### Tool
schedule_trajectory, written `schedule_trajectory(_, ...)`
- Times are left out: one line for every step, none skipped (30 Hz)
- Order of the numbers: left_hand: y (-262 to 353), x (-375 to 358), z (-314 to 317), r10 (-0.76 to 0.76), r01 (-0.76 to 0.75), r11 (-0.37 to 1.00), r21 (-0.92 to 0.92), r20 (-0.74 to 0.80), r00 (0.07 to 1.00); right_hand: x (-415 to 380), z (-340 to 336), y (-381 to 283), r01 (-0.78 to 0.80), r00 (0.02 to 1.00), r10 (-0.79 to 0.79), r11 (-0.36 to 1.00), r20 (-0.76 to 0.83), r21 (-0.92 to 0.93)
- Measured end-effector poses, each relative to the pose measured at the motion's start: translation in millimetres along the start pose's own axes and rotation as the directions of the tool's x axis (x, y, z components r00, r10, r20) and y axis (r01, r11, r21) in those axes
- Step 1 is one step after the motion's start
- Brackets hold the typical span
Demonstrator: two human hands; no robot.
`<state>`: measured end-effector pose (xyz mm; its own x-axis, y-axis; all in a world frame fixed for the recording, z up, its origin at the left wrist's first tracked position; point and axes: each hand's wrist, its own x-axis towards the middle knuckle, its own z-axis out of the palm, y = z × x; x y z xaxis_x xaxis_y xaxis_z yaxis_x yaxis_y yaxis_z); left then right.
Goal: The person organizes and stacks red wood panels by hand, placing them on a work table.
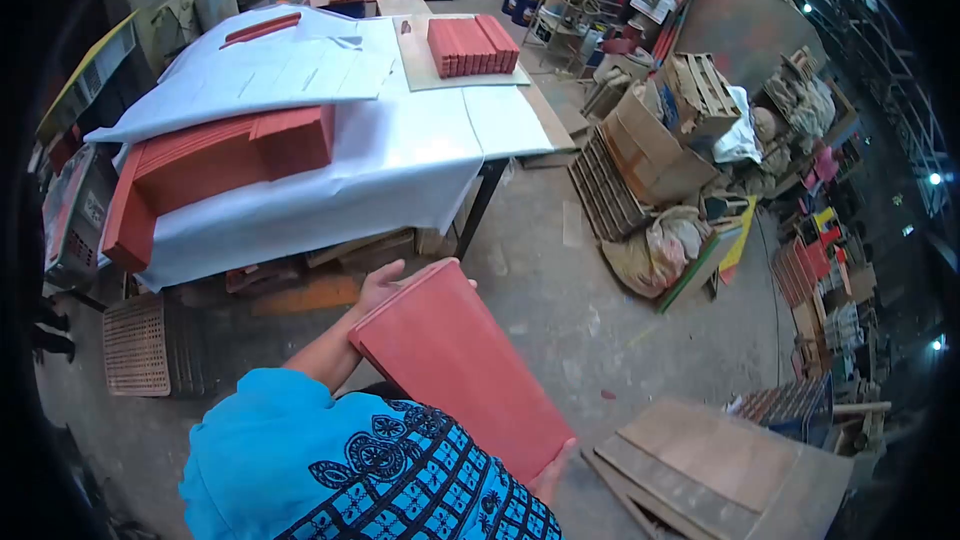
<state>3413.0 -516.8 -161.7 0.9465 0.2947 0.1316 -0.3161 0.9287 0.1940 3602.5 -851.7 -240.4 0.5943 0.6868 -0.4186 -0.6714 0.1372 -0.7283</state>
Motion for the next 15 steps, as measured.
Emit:
schedule_trajectory(13, 14, -7, 0.089, -0.075, 0.98, 0.182, -0.069, 0.994, 27, 3, -14, 0.001, 1.0, 0.0, 1.0, 0.007, -0.012)
schedule_trajectory(18, 37, -16, 0.101, -0.078, 0.947, 0.311, -0.061, 0.993, 53, 1, -31, 0.018, 1.0, -0.018, 0.999, 0.004, -0.049)
schedule_trajectory(28, 66, -20, 0.118, -0.089, 0.892, 0.443, -0.039, 0.992, 88, 6, -52, 0.047, 0.999, -0.046, 0.995, 0.013, -0.085)
schedule_trajectory(39, 91, -23, 0.124, -0.086, 0.824, 0.56, -0.03, 0.992, 113, 11, -67, 0.066, 0.998, -0.065, 0.991, 0.009, -0.116)
schedule_trajectory(48, 120, -26, 0.07, -0.017, 0.787, 0.617, -0.062, 0.996, 127, 10, -82, 0.048, 0.998, -0.054, 0.988, -0.036, -0.15)
schedule_trajectory(56, 150, -27, 0.079, 0.0, 0.736, 0.677, -0.087, 0.993, 148, 15, -100, 0.037, 0.997, -0.05, 0.982, -0.066, -0.187)
schedule_trajectory(64, 179, -29, 0.092, 0.02, 0.678, 0.735, -0.111, 0.99, 170, 18, -118, 0.025, 0.995, -0.046, 0.975, -0.092, -0.221)
schedule_trajectory(69, 205, -30, 0.103, 0.048, 0.612, 0.79, -0.139, 0.985, 184, 18, -131, 0.032, 0.993, -0.056, 0.975, -0.104, -0.218)
schedule_trajectory(74, 231, -34, 0.063, 0.068, 0.557, 0.828, -0.123, 0.99, 199, 17, -141, 0.044, 0.991, -0.069, 0.977, -0.112, -0.206)
schedule_trajectory(79, 259, -36, 0.06, 0.061, 0.476, 0.877, -0.101, 0.993, 218, 14, -152, 0.06, 0.989, -0.084, 0.979, -0.118, -0.192)
schedule_trajectory(83, 286, -40, 0.051, 0.056, 0.393, 0.918, -0.083, 0.995, 240, 10, -162, 0.064, 0.991, -0.083, 0.984, -0.11, -0.163)
schedule_trajectory(83, 312, -46, 0.035, 0.055, 0.312, 0.948, -0.07, 0.997, 259, 2, -172, 0.063, 0.991, -0.079, 0.989, -0.11, -0.136)
schedule_trajectory(83, 338, -47, 0.041, 0.031, 0.274, 0.961, -0.044, 0.998, 275, -5, -184, 0.059, 0.991, -0.072, 0.992, -0.116, -0.112)
schedule_trajectory(81, 362, -52, 0.054, 0.036, 0.257, 0.966, -0.051, 0.997, 294, -14, -198, 0.043, 0.99, -0.056, 0.994, -0.132, -0.101)
schedule_trajectory(83, 387, -58, 0.071, 0.038, 0.232, 0.972, -0.056, 0.996, 321, -13, -215, 0.03, 0.989, -0.042, 0.996, -0.14, -0.086)
